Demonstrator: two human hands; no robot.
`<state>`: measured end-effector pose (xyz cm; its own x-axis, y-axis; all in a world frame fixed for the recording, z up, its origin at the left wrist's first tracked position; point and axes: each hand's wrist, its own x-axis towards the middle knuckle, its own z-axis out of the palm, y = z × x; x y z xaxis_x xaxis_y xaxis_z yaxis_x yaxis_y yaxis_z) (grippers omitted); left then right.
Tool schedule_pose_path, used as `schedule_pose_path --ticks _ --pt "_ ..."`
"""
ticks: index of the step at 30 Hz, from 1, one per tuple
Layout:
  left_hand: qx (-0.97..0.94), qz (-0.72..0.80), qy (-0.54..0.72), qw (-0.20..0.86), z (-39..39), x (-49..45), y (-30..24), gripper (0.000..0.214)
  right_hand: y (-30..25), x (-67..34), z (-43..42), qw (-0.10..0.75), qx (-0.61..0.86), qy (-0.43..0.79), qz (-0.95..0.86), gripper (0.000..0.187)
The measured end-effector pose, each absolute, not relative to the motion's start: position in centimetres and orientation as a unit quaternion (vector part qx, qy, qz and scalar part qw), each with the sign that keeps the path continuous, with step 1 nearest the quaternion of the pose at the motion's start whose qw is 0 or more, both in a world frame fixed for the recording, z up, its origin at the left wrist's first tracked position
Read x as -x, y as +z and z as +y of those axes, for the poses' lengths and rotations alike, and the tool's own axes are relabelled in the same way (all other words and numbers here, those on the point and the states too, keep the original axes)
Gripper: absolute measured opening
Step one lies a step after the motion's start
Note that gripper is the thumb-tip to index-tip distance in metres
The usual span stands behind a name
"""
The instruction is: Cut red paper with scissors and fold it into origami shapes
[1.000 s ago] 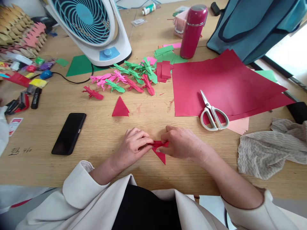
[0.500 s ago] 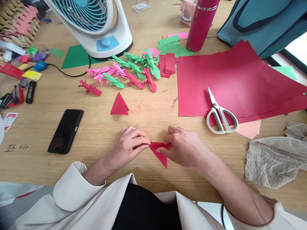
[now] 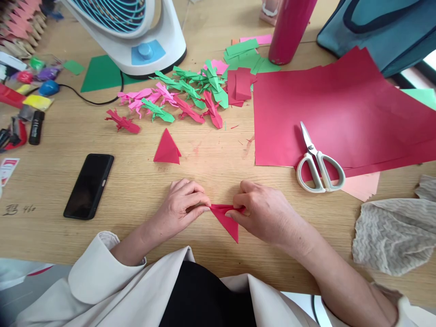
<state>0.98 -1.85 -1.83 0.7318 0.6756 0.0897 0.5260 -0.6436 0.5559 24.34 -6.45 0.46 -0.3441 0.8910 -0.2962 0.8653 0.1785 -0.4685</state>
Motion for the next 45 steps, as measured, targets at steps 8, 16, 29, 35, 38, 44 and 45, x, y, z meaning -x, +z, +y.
schedule_pose_path --ticks 8,16,29,35,38,44,45 --pt "-0.886 0.358 0.163 0.247 -2.1 -1.6 -1.9 0.016 0.1 -24.4 -6.4 0.035 0.579 0.301 -0.757 0.032" --pt "-0.886 0.374 0.143 0.234 -2.4 -1.7 -1.9 0.011 0.1 -24.0 -6.5 0.028 0.598 0.291 -0.746 0.031" --pt "-0.957 0.221 0.149 0.114 -5.7 -1.0 -1.6 0.033 0.1 -23.9 -6.5 0.022 0.610 0.266 -0.746 0.032" --pt "-0.965 0.216 0.121 0.090 -6.8 -0.6 -1.9 0.042 0.1 -23.9 -6.4 0.024 0.609 0.272 -0.744 0.031" --pt "-0.967 0.217 0.118 0.066 -7.1 -0.5 -1.9 0.042 0.1 -23.9 -6.4 0.027 0.605 0.278 -0.746 0.032" --pt "-0.965 0.231 0.116 0.050 -7.5 -0.3 -2.0 0.042 0.1 -24.1 -6.4 0.034 0.602 0.287 -0.744 0.033" --pt "-0.964 0.234 0.118 0.050 -7.5 -0.2 -2.0 0.041 0.1 -24.1 -6.4 0.035 0.601 0.288 -0.745 0.033"
